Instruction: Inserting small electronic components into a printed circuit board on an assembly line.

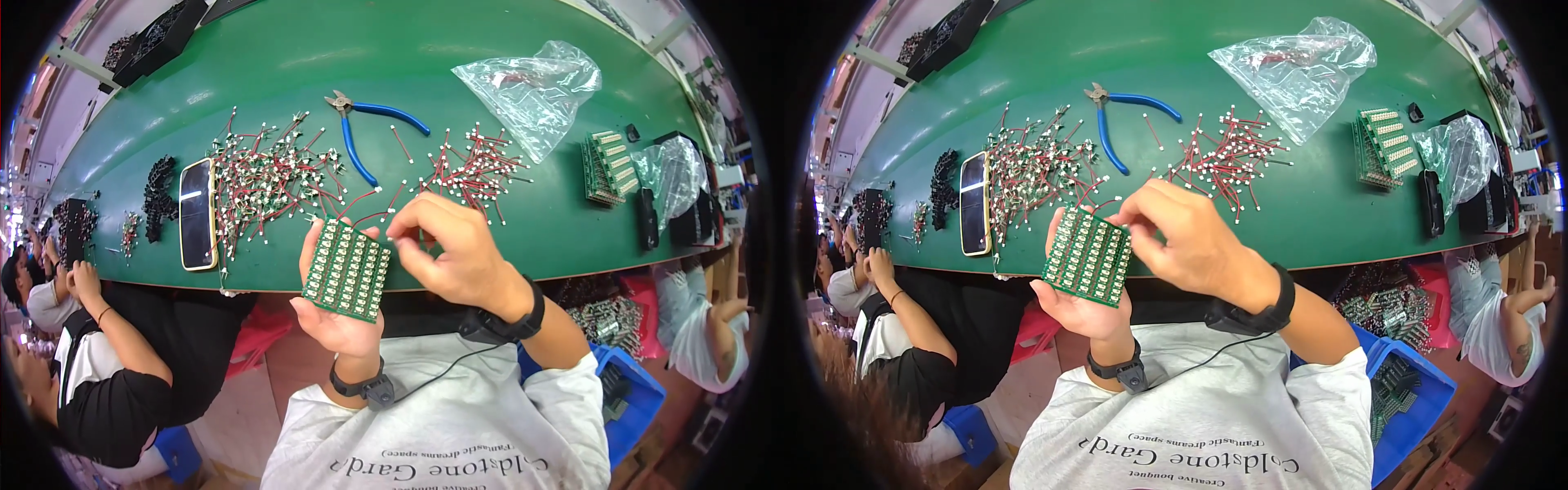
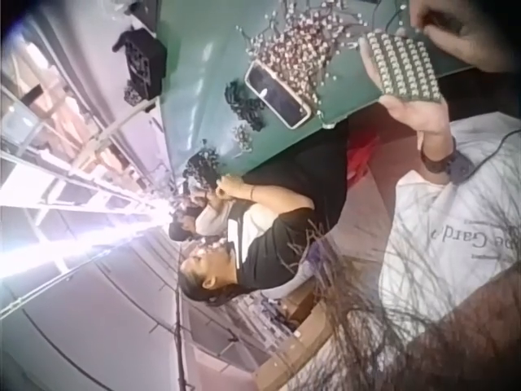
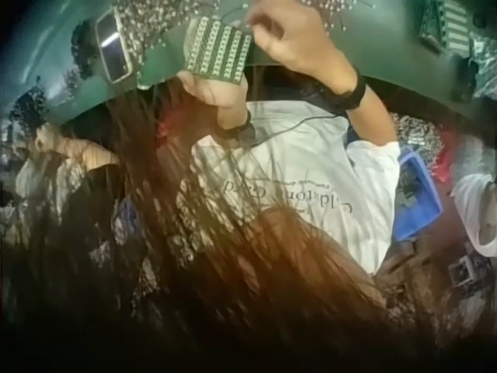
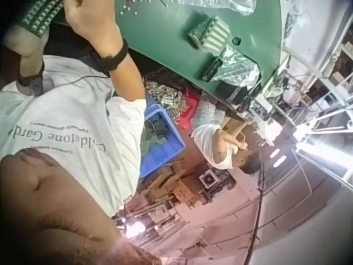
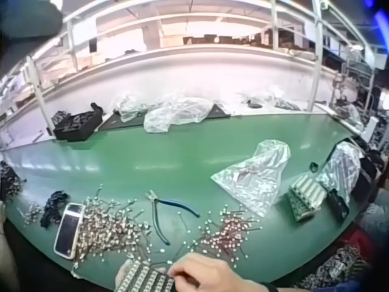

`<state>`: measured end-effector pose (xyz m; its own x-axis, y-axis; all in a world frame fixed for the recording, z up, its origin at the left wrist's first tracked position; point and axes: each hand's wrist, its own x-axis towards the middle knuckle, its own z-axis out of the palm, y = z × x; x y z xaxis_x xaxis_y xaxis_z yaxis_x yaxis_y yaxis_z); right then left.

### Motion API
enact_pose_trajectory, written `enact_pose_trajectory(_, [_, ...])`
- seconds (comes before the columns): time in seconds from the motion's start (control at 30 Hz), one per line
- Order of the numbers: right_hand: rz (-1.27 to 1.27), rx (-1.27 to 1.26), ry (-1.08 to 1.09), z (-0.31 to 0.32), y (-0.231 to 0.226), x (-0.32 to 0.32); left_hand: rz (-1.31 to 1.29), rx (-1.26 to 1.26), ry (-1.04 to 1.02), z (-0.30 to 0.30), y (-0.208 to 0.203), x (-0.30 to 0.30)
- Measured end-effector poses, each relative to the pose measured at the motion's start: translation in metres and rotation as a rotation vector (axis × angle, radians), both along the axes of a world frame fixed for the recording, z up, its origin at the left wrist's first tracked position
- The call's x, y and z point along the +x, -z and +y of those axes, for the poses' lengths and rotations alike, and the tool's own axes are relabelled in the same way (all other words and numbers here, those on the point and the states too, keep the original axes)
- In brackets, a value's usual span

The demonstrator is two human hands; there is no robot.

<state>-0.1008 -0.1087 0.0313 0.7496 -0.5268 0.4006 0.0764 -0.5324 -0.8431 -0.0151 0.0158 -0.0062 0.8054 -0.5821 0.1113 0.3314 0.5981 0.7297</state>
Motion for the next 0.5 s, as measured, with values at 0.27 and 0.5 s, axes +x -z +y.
enact_pose_trajectory(0.27, [0.002,-0.007,0.014,0.010,0.010,0.008,-0.242,0.098,-0.046,0.000,0.000,-0.012])
enact_pose_trajectory(0.5, [-0.073,-0.063,0.028,0.014,0.010,0.008,-0.260,0.137,-0.041,0.001,-0.002,-0.016])
